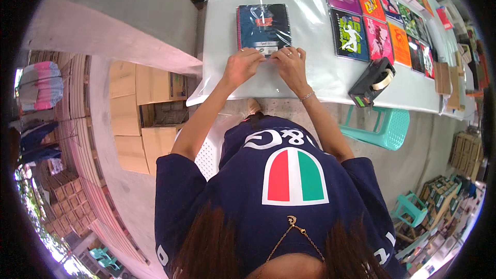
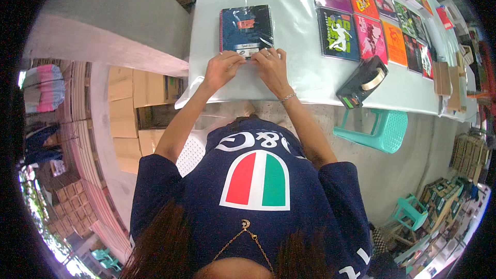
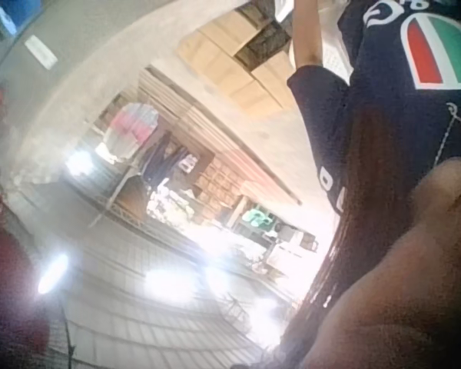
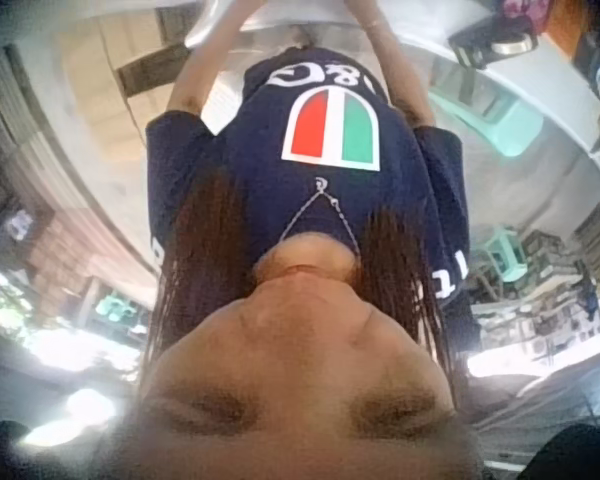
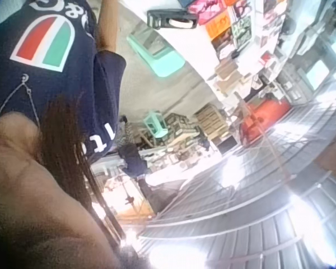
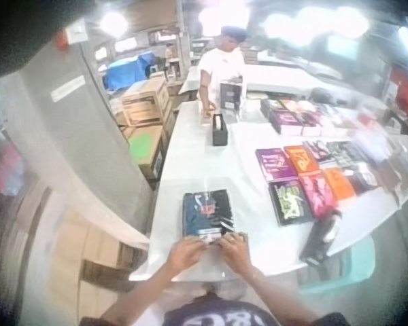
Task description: The person gathers notebooks from a table, places them inside a plastic bag, and secures the bag using tape.
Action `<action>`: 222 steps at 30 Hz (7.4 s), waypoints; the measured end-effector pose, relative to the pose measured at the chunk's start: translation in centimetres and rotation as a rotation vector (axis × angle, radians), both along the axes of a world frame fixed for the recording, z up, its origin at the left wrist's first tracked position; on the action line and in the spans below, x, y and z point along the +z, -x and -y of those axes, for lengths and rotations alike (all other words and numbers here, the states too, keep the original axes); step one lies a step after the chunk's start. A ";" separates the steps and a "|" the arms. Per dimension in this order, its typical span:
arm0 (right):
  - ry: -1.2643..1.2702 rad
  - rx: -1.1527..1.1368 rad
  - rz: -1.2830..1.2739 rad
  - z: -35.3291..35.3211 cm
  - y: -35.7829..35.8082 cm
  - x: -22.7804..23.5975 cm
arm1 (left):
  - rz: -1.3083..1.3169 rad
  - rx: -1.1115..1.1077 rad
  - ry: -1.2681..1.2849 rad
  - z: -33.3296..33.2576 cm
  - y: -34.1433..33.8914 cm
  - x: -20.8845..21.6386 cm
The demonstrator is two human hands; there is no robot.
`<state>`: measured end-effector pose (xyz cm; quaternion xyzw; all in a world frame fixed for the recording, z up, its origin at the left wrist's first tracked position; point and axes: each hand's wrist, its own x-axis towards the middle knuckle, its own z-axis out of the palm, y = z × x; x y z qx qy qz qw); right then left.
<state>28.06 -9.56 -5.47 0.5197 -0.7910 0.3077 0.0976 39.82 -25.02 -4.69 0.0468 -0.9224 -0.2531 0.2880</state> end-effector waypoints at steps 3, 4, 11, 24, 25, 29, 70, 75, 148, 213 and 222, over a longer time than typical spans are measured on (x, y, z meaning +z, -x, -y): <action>0.229 -0.223 0.210 -2.6 0.6 1.8 | 0.057 0.063 -0.089 0.1 -0.1 -0.2; 0.262 -0.398 0.133 -4.7 0.9 2.5 | 0.081 0.108 -0.145 -0.2 -0.2 0.0; 0.363 -1.248 0.416 -21.6 4.4 -1.3 | 0.112 0.141 0.017 -1.2 1.3 0.6; 1.042 -1.139 0.952 -21.1 3.9 0.3 | 0.154 0.121 0.245 -1.0 1.7 0.1; 1.049 -1.151 0.902 -20.4 3.3 0.1 | 0.162 0.116 0.249 -0.9 1.7 0.1; 1.174 -1.083 0.944 -20.4 0.6 -0.3 | 0.164 0.104 0.238 -0.7 1.7 0.1; -0.710 0.303 0.870 7.1 6.5 5.5 | 0.320 0.424 -0.492 2.1 2.9 -4.3; -0.781 0.286 0.876 7.2 7.7 5.5 | 0.515 0.443 -0.447 0.5 2.4 1.2; -0.040 -0.797 0.400 -61.3 35.2 0.5 | -0.347 -0.059 -0.244 -27.5 43.2 16.8; -0.235 -0.806 0.067 -48.8 77.2 -2.6 | 0.343 0.444 -0.186 -35.4 76.5 -3.2; -0.102 -0.659 0.152 -50.6 86.3 -2.1 | 0.343 0.055 -0.130 -25.3 84.3 -6.2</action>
